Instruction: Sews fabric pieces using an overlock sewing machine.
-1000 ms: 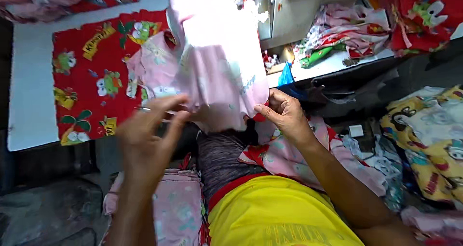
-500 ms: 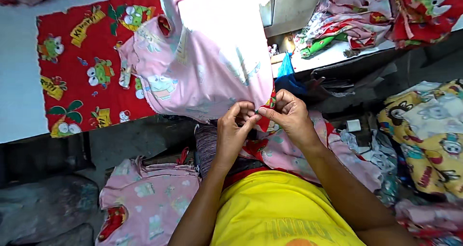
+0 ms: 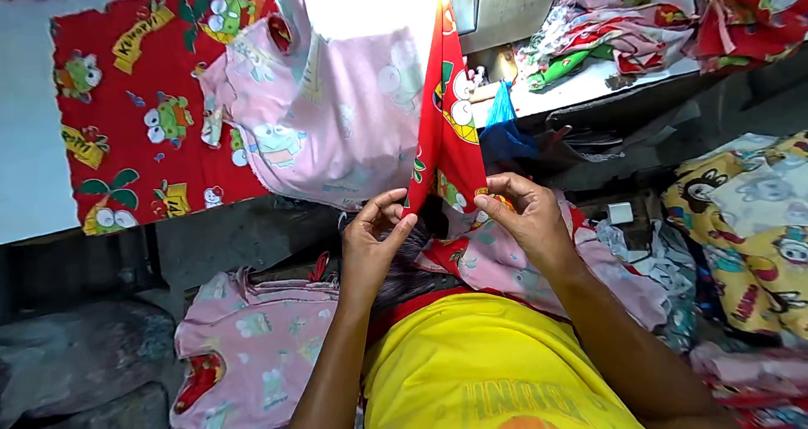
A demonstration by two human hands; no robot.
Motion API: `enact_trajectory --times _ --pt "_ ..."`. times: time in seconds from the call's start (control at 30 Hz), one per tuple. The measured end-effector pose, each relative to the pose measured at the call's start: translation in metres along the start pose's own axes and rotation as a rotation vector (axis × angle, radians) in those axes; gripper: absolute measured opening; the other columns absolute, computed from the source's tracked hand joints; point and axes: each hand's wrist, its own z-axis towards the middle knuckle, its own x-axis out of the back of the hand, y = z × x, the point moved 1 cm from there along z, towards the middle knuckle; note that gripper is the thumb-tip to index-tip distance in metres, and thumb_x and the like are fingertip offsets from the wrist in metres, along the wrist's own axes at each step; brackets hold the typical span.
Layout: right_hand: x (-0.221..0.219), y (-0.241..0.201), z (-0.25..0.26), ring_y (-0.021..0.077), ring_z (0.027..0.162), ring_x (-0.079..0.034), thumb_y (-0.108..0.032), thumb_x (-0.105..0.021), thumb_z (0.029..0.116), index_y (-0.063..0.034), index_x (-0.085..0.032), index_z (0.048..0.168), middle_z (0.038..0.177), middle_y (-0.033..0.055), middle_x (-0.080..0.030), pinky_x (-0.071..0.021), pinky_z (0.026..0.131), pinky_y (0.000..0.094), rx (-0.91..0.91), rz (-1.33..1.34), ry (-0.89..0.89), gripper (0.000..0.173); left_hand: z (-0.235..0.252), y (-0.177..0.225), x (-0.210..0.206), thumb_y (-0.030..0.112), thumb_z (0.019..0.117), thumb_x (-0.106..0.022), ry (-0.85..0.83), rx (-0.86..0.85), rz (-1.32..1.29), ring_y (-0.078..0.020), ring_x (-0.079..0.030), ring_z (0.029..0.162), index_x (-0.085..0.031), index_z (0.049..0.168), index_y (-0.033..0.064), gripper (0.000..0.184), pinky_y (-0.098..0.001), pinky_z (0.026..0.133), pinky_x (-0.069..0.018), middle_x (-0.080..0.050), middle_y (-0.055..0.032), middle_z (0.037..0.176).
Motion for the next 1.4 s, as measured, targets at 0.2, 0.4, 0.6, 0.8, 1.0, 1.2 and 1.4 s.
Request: enact_trajectory --times 0.2,0.4,0.6,0.8,1.0,1.2,1.4 --pt "-0.002 -0.01 -0.021 0.0046 0.083 -0.069 -0.011 -0.073 0.0933 -0.0045 -0.069 0.102 0.095 0.0005 -0.07 -0.0599 0.074 0.0206 0.043 -0.021 0.036 0.011 -0.031 0.044 -0.018 0.022 0.0941 -0.074 0.143 -0.734 0.424 -0.0151 -0.057 0.121 -0.07 0.096 0.0193 0.005 -0.0421 0.113 -0.0392 -0.065 0.0014 0.114" --pt "-0.005 -0.017 -0.033 0.0084 0.081 -0.071 -0.006 -0.069 0.0949 -0.0027 -0.07 0.112 0.101 0.0035 -0.072 -0.0625 0.072 0.0227 -0.004 -0.007 -0.036 0.017 -0.022 0.015 -0.044 0.009 0.0935 -0.072 0.026 -0.836 0.525 -0.0178 -0.068 0.098 -0.077 0.098 0.0108 0.006 -0.0432 0.104 -0.0463 -0.073 -0.0045 0.096" --pt "-0.003 -0.014 -0.037 0.0104 0.082 -0.072 -0.005 -0.067 0.0964 -0.0025 -0.072 0.111 0.104 0.0045 -0.07 -0.0642 0.074 0.0244 -0.021 0.017 -0.065 0.016 -0.024 0.011 -0.047 0.012 0.092 -0.076 0.071 -0.777 0.498 -0.0171 -0.069 0.097 -0.078 0.096 0.0103 0.005 -0.0374 0.096 -0.0496 -0.075 -0.004 0.096" --pt "-0.004 -0.01 -0.031 0.0102 0.084 -0.071 -0.006 -0.064 0.0987 -0.0035 -0.07 0.117 0.105 0.0045 -0.07 -0.0626 0.074 0.0247 -0.003 -0.003 -0.043 0.019 -0.023 0.01 -0.047 0.013 0.0916 -0.076 0.066 -0.689 0.435 -0.016 -0.068 0.097 -0.08 0.094 0.011 0.005 -0.0316 0.086 -0.0526 -0.075 -0.003 0.097" --pt "0.005 0.031 0.006 0.0137 0.095 -0.071 -0.013 -0.059 0.1034 -0.0039 -0.058 0.136 0.13 0.0108 -0.063 -0.0617 0.08 0.0292 -0.098 0.064 0.057 0.034 -0.021 0.0 -0.028 0.015 0.0936 -0.074 0.058 -0.274 0.277 -0.0053 -0.069 0.094 -0.074 0.117 0.0063 0.025 -0.0248 0.088 -0.0573 -0.074 -0.0002 0.102" --pt "-0.008 0.058 0.052 0.0113 0.117 -0.064 -0.012 -0.064 0.1002 0.0047 -0.061 0.13 0.13 0.0138 -0.065 -0.0525 0.102 0.0265 -0.106 0.206 0.1 0.035 -0.022 -0.008 -0.015 0.015 0.0904 -0.074 0.075 -0.075 0.106 -0.0043 -0.068 0.089 -0.073 0.101 0.0061 0.014 -0.0229 0.081 -0.0593 -0.071 0.0018 0.102" --pt "-0.014 0.051 0.041 0.0078 0.087 -0.069 -0.003 -0.071 0.0924 -0.0004 -0.065 0.105 0.094 0.0047 -0.072 -0.0584 0.082 0.0243 -0.025 0.31 0.102 0.014 -0.023 0.003 -0.013 0.018 0.0939 -0.072 0.186 -0.393 0.126 -0.0153 -0.063 0.124 -0.07 0.103 0.0156 0.01 -0.035 0.103 -0.0533 -0.069 0.0012 0.126"
